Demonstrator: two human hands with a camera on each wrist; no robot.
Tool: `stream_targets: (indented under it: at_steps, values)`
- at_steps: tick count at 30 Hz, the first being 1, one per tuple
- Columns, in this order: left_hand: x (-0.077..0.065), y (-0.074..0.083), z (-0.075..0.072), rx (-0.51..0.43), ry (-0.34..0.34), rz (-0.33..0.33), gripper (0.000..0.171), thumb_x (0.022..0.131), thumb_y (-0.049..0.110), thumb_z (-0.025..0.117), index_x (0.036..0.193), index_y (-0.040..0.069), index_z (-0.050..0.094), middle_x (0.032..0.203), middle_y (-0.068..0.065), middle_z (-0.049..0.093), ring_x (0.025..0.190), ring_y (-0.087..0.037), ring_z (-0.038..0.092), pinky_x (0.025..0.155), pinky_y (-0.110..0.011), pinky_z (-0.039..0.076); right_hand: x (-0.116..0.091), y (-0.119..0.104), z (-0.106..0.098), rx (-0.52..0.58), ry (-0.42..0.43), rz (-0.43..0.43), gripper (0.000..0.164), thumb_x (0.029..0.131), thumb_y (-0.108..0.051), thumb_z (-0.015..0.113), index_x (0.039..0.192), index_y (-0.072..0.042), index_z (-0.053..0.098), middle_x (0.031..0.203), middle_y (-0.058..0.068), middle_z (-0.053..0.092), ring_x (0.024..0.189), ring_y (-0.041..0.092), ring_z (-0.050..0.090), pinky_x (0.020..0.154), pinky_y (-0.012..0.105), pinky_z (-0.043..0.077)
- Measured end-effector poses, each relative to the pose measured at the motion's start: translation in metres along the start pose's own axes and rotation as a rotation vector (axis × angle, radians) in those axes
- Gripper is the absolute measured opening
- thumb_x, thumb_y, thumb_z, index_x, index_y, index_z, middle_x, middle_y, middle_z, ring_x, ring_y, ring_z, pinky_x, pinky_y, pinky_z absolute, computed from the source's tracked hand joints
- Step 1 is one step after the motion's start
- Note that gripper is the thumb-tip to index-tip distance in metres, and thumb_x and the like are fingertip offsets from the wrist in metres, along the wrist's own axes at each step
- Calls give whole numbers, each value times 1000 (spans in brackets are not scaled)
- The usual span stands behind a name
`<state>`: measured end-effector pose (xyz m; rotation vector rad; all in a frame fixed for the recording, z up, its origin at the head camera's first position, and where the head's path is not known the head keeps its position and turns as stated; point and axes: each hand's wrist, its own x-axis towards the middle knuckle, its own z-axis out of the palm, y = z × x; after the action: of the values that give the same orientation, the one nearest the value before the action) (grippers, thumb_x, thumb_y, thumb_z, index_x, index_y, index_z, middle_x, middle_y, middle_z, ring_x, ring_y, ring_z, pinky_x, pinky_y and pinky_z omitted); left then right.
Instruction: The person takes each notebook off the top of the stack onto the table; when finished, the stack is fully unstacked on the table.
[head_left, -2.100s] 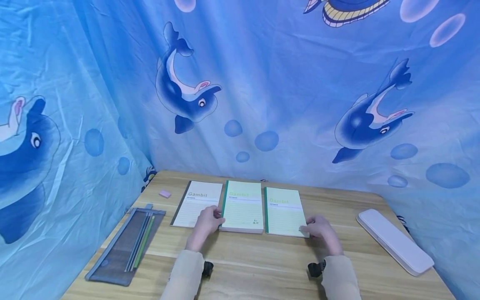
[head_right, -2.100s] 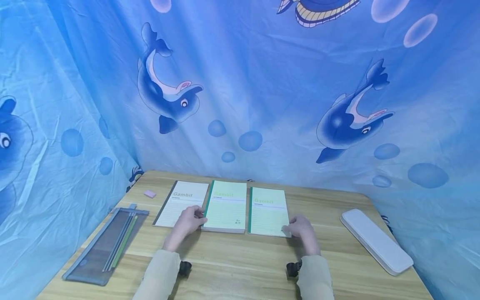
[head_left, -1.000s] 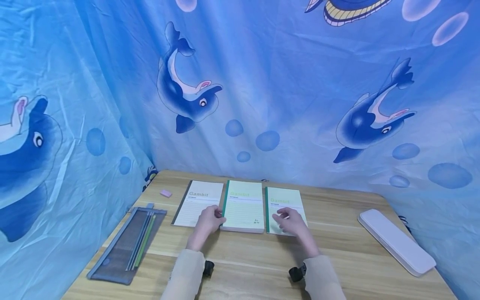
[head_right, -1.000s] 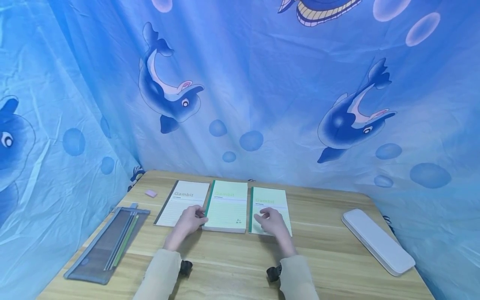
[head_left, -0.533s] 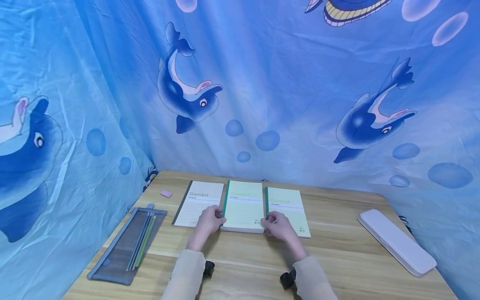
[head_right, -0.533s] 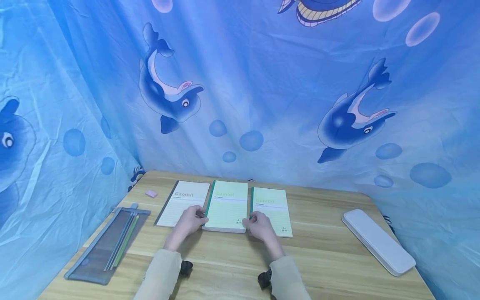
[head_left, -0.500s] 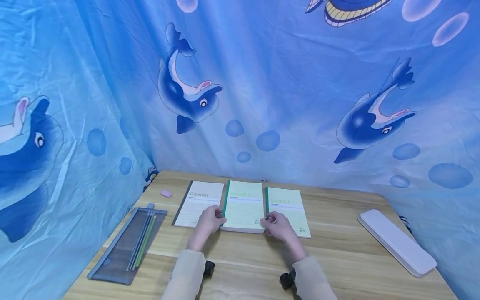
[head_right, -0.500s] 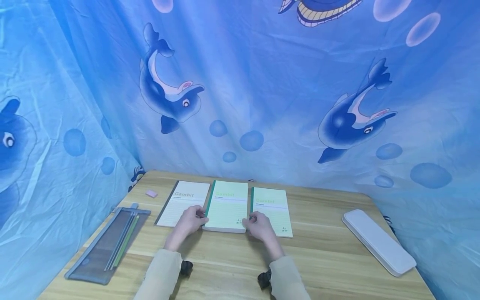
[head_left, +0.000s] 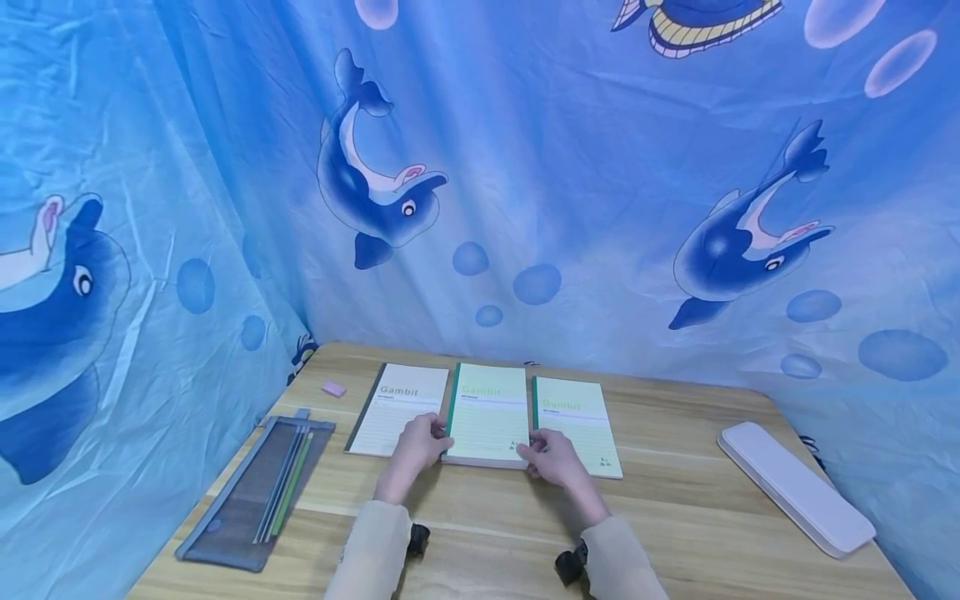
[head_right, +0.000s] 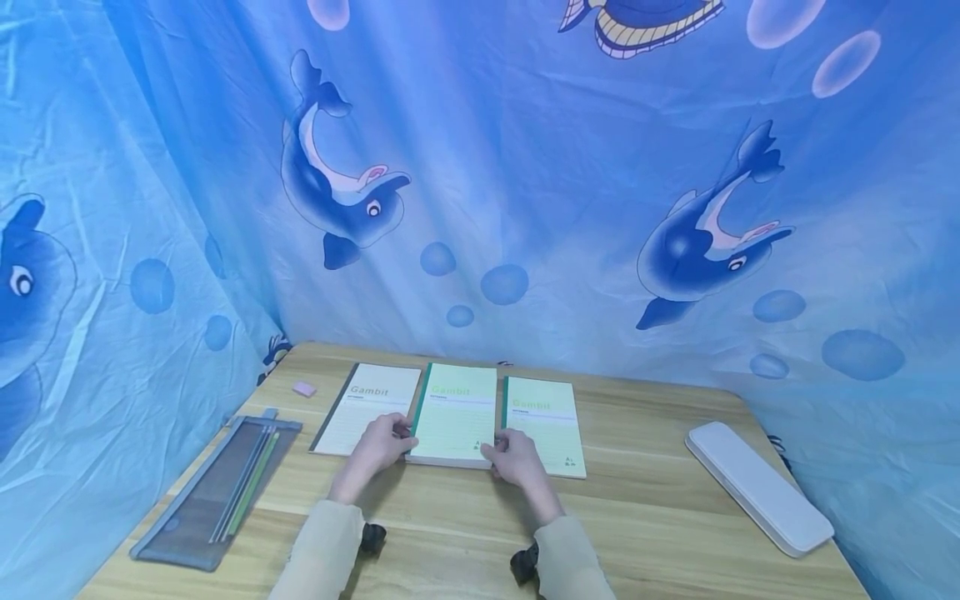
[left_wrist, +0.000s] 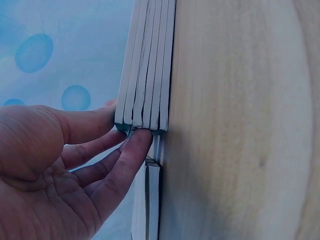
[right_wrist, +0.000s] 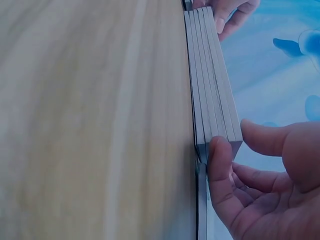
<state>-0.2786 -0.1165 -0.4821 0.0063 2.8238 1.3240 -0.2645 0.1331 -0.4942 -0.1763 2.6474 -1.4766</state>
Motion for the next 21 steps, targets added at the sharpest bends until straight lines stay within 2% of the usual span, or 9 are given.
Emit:
stream_targets:
  at_steps: [13, 18, 21]
  values:
    - [0, -2, 1, -6, -4, -4, 35, 86, 6, 74, 117, -6, 63, 97, -10, 67, 92, -27, 65, 83, -43, 54, 1, 1, 1, -7, 6, 6, 52, 93, -14, 69, 128, 20, 51, 85, 9, 62, 62, 15, 63, 57, 28, 52]
    - [-1, -2, 1, -20, -13, 4, 35, 86, 7, 74, 117, -6, 63, 96, -9, 67, 90, -25, 64, 81, -42, 54, 0, 0, 2, 20, 13, 5, 29, 94, -9, 67, 110, 14, 62, 80, 9, 61, 62, 15, 64, 56, 27, 53]
    - [-1, -1, 0, -23, -13, 12, 33, 86, 8, 74, 115, -6, 64, 94, -8, 66, 89, -24, 64, 80, -41, 54, 0, 0, 3, 33, 25, 1, 22, 93, -6, 66, 105, 12, 63, 80, 9, 61, 61, 15, 64, 56, 27, 55]
